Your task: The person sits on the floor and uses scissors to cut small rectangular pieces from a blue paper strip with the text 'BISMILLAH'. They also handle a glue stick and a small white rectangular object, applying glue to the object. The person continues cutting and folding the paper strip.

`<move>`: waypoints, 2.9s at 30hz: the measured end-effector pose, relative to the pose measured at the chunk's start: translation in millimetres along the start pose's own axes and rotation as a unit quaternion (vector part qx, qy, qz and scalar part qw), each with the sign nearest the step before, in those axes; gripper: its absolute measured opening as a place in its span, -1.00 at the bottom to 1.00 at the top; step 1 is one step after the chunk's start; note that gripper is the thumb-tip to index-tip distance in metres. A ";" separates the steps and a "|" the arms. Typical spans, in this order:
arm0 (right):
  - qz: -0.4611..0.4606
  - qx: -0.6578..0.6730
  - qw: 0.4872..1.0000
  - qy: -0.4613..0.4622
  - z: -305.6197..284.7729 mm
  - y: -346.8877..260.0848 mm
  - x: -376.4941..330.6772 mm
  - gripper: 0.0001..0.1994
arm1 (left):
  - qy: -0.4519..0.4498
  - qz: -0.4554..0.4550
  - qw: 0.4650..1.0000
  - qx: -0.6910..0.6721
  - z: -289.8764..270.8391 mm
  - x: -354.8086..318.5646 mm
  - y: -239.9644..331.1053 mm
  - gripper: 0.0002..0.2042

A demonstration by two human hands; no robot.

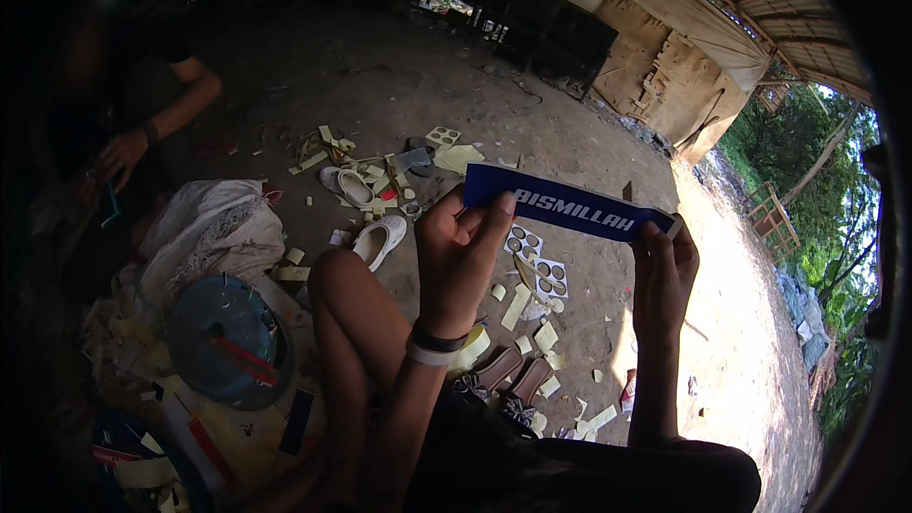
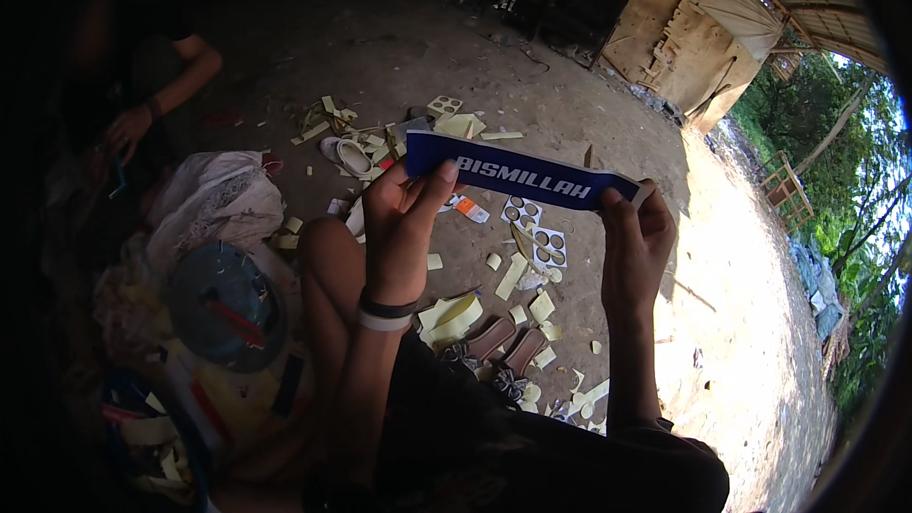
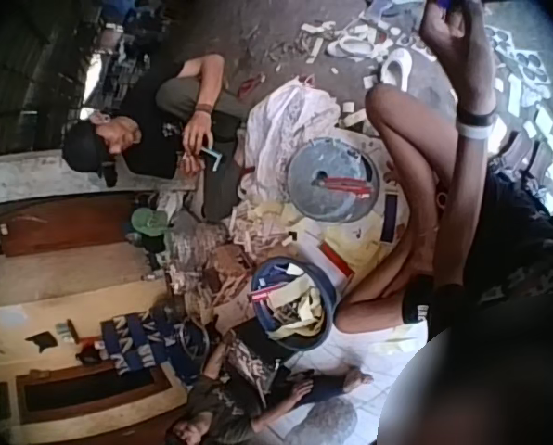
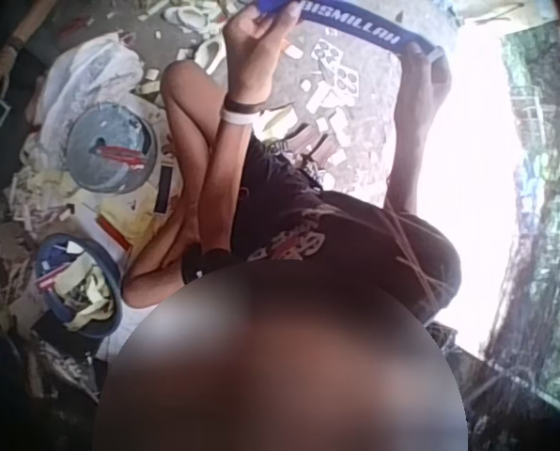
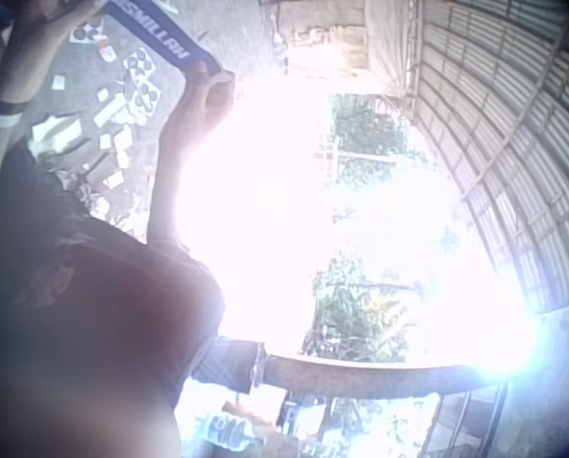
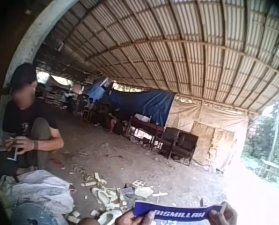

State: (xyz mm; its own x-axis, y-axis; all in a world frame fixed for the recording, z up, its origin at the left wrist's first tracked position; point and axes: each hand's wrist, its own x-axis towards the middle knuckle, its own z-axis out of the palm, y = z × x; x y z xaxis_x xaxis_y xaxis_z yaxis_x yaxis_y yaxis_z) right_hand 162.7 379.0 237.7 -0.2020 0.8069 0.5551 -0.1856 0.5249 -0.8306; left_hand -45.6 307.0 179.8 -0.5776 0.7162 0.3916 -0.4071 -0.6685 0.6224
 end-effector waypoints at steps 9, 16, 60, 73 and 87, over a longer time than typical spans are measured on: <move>0.014 0.010 1.000 0.002 3.6 2.6 -1.9 -0.89 | 0.014 0.033 0.999 -0.029 4.9 -0.3 -5.9 -0.87; 0.032 0.000 0.999 -0.010 -0.2 5.8 -3.2 -0.84 | 0.032 0.034 0.997 -0.055 10.9 -3.4 -7.4 -0.80; 0.107 0.069 0.992 -0.009 56.3 18.4 -23.6 -0.93 | 0.135 0.012 0.984 -0.117 46.3 -21.0 -15.2 -0.01; 0.121 0.069 0.990 -0.034 64.3 18.7 -22.8 -0.92 | 0.133 0.021 0.984 -0.121 36.0 -24.3 -12.9 -0.16; 0.121 0.075 0.987 -0.078 66.2 18.7 -26.0 -0.88 | 0.112 -0.060 0.980 -0.154 18.5 -26.5 2.4 -0.34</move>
State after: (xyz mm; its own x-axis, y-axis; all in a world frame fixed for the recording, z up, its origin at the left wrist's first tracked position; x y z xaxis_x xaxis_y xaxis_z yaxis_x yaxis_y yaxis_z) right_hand 100.9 349.8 210.6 -0.4019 0.8454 0.3518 -0.2525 0.2670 -0.9300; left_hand -18.2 290.2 183.5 -0.6393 0.7548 0.1470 -0.6565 -0.6353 0.4067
